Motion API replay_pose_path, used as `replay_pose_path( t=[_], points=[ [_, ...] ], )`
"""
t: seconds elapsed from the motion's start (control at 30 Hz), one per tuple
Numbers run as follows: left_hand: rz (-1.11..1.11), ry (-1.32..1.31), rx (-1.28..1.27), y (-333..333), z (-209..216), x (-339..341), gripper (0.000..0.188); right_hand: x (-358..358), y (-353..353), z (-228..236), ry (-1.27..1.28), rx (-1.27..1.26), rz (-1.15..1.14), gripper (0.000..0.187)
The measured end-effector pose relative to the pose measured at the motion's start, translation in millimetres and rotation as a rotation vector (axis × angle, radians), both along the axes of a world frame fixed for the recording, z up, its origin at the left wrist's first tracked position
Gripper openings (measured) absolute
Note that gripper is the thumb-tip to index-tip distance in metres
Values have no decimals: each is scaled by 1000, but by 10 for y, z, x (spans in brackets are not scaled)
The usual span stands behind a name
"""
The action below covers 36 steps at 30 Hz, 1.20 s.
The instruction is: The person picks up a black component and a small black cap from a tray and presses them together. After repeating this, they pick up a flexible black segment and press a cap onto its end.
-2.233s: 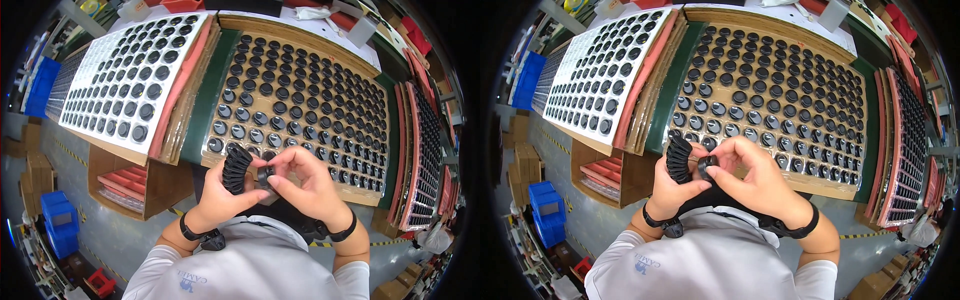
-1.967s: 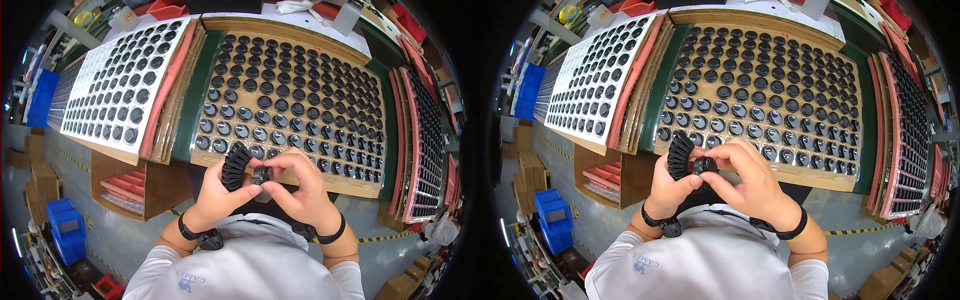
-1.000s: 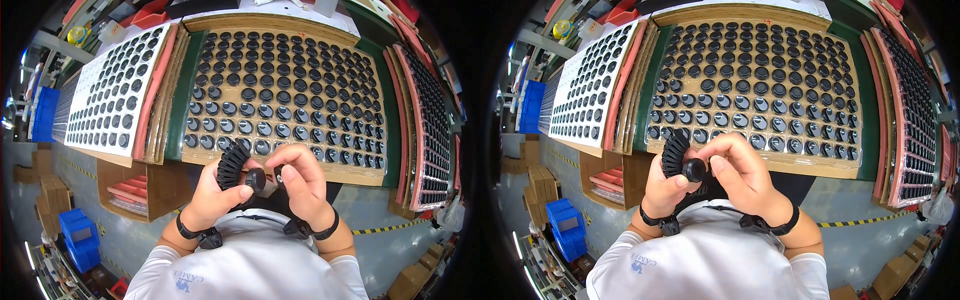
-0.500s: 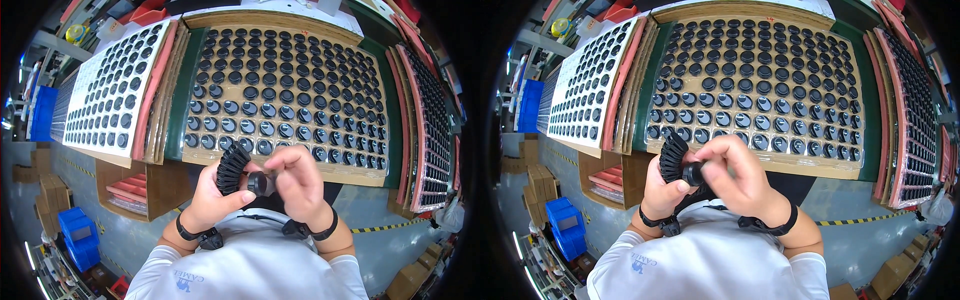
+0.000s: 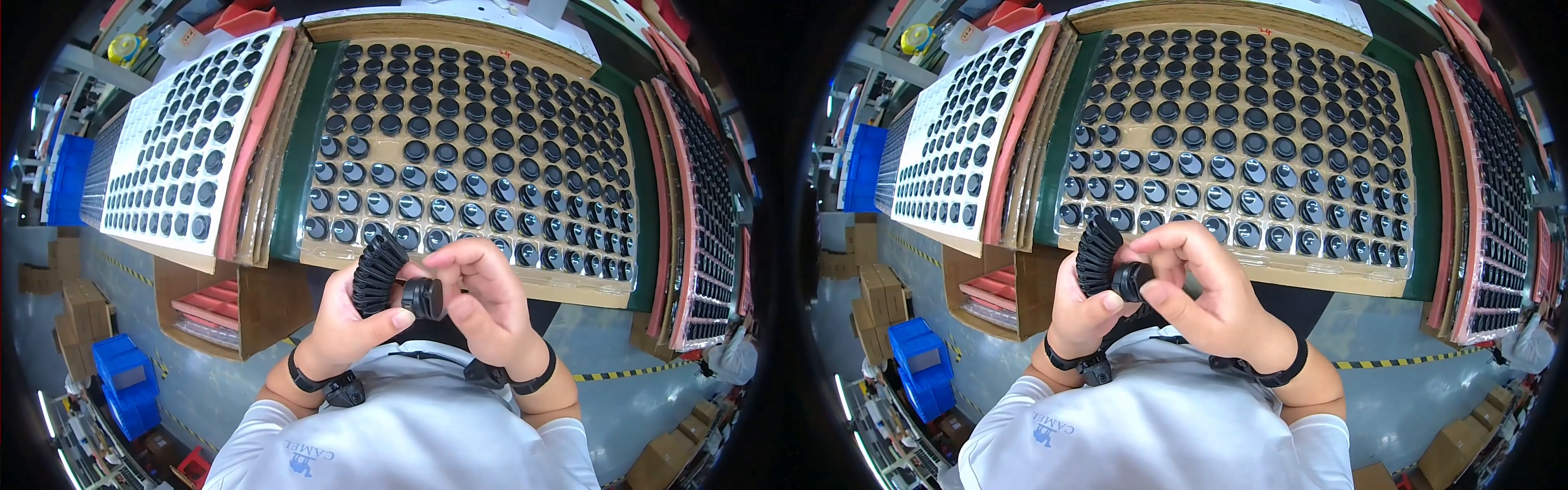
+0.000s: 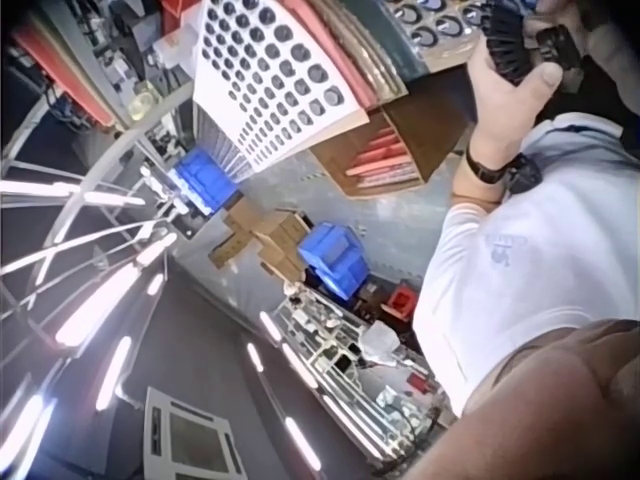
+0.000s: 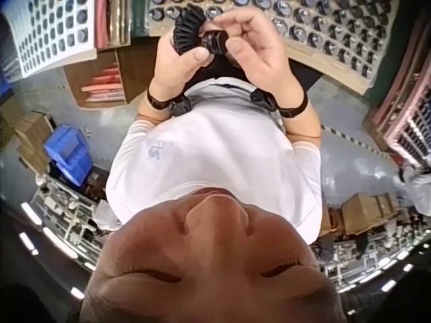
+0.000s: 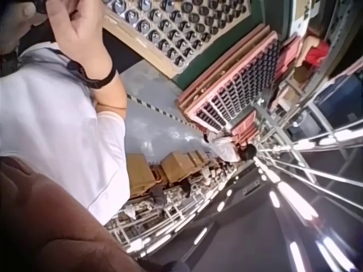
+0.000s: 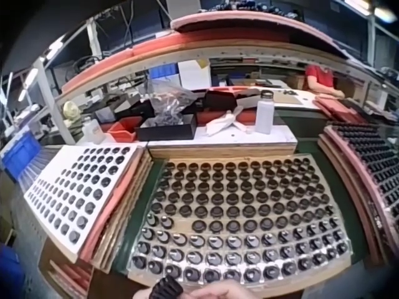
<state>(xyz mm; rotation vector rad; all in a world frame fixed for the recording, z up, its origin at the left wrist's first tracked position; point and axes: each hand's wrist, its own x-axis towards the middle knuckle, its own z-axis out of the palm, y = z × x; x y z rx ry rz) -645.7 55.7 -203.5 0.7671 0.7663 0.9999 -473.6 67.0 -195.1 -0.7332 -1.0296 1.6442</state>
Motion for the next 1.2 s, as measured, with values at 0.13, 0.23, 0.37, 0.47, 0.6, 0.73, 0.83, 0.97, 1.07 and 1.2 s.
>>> replay_pose_path(
  t=[0.13,0.23,0.37,0.47,0.6,0.73,0.83,0.97,1.07,1.2],
  points=[
    [-10,9,58,13,-41,-10,45,124,51,-18,-312,274,22,27],
    [5,27,49,8,-57,-16,45,146,115,24,-535,445,34,29],
    [19,-19,1,-4,-62,-57,45,119,190,58,-645,705,-5,27],
    [25,-44,-3,9,-76,-89,45,91,262,122,-714,765,53,28],
    [37,-93,25,27,-108,-111,44,62,382,262,-790,815,108,25],
    [47,-228,7,43,-174,-177,47,36,662,324,-879,652,156,23],
    [11,-271,-17,78,-245,-230,52,-84,988,244,-1009,556,97,20],
    [-44,-325,-42,98,-341,-280,57,-208,1394,32,-1238,557,104,21],
    [-63,-366,-72,98,-383,-323,57,-311,1542,-60,-1434,566,124,19],
    [-57,-348,-78,119,-399,-375,57,-436,1594,-55,-1651,576,201,20]
  ],
)
